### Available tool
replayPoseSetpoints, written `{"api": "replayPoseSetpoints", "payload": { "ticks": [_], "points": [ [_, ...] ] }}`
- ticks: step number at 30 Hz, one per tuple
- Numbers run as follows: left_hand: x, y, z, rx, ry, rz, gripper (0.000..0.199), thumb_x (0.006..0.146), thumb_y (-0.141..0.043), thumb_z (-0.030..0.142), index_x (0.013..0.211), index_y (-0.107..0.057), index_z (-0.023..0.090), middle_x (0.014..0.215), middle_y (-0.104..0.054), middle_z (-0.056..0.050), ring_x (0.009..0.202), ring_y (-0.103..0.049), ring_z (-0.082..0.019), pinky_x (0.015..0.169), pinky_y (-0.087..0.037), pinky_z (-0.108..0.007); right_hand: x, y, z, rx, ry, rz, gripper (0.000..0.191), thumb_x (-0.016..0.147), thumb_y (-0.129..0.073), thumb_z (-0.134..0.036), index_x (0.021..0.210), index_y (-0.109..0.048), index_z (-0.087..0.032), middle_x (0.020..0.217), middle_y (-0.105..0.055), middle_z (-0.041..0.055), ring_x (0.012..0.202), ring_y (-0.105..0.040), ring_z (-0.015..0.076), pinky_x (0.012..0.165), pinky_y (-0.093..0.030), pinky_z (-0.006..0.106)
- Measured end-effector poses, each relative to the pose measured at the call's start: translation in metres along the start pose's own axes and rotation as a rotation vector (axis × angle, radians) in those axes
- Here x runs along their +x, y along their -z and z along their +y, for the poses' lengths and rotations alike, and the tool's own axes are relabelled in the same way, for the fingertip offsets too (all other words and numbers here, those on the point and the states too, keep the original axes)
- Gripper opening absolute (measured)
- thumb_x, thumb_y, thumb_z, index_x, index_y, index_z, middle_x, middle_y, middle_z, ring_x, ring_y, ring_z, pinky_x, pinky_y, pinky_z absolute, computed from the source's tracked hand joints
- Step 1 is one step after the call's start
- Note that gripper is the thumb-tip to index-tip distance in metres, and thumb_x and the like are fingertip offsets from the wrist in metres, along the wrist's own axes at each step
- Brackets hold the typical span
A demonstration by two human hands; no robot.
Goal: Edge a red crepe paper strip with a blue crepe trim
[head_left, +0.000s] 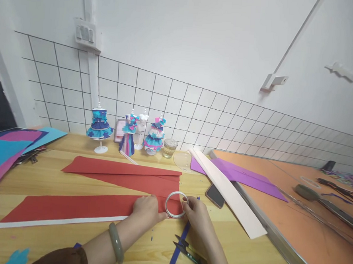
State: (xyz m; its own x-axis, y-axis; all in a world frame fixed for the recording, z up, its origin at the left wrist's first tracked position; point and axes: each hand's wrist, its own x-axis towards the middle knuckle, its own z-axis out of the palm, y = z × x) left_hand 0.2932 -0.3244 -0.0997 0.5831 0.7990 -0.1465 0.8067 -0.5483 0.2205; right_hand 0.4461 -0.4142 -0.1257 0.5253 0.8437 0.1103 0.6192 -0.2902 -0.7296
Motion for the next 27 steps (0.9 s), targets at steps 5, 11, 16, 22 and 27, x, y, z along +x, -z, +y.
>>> {"api": "replayPoseSetpoints", "payload": {
  "ticks": [5,11,16,22,27],
  "points": [
    [0.000,0.001,0.004,0.018,0.017,-0.017,0.058,0.066,-0.055,0.062,0.095,-0.064,0.013,0.093,-0.068,-0.018,0.092,-0.063,-0.032,0.075,-0.048,-0.037,-0.002,0.004,-0.004,-0.020,-0.002,0.028,0.020,0.078,-0.045,-0.029,0.071,-0.061,-0.019,0.064,-0.063,0.0025,0.061,-0.055,0.0176,0.056,-0.036,0.025],
    [-0.001,0.005,0.009,0.039,0.027,-0.041,0.061,0.065,-0.055,0.064,0.095,-0.065,0.012,0.093,-0.068,-0.019,0.092,-0.062,-0.032,0.075,-0.048,-0.037,-0.002,0.006,-0.004,-0.007,0.013,0.059,0.022,0.079,-0.045,-0.031,0.066,-0.059,-0.019,0.061,-0.061,0.0021,0.059,-0.053,0.0173,0.055,-0.036,0.024],
    [-0.003,0.009,0.014,0.059,0.043,-0.050,0.063,0.064,-0.055,0.066,0.094,-0.066,0.011,0.094,-0.069,-0.020,0.090,-0.063,-0.033,0.073,-0.049,-0.037,-0.003,0.008,-0.006,0.029,0.032,0.087,0.024,0.081,-0.043,-0.030,0.076,-0.064,-0.019,0.072,-0.067,0.0037,0.067,-0.058,0.0188,0.058,-0.039,0.025],
    [-0.004,0.011,0.018,0.073,0.050,-0.050,0.065,0.066,-0.054,0.066,0.094,-0.066,0.009,0.094,-0.068,-0.021,0.091,-0.063,-0.034,0.073,-0.049,-0.038,-0.002,0.008,-0.006,0.025,0.032,0.111,0.026,0.082,-0.044,-0.031,0.080,-0.067,-0.020,0.073,-0.069,0.0033,0.060,-0.057,0.0180,0.056,-0.040,0.026],
    [-0.004,0.009,0.020,0.088,0.070,-0.048,0.064,0.067,-0.054,0.066,0.096,-0.065,0.010,0.094,-0.068,-0.021,0.090,-0.063,-0.033,0.072,-0.048,-0.037,-0.001,0.010,-0.004,-0.014,0.032,0.144,0.027,0.082,-0.045,-0.032,0.085,-0.069,-0.021,0.086,-0.070,0.0049,0.073,-0.061,0.0208,0.064,-0.042,0.027]
  ]
}}
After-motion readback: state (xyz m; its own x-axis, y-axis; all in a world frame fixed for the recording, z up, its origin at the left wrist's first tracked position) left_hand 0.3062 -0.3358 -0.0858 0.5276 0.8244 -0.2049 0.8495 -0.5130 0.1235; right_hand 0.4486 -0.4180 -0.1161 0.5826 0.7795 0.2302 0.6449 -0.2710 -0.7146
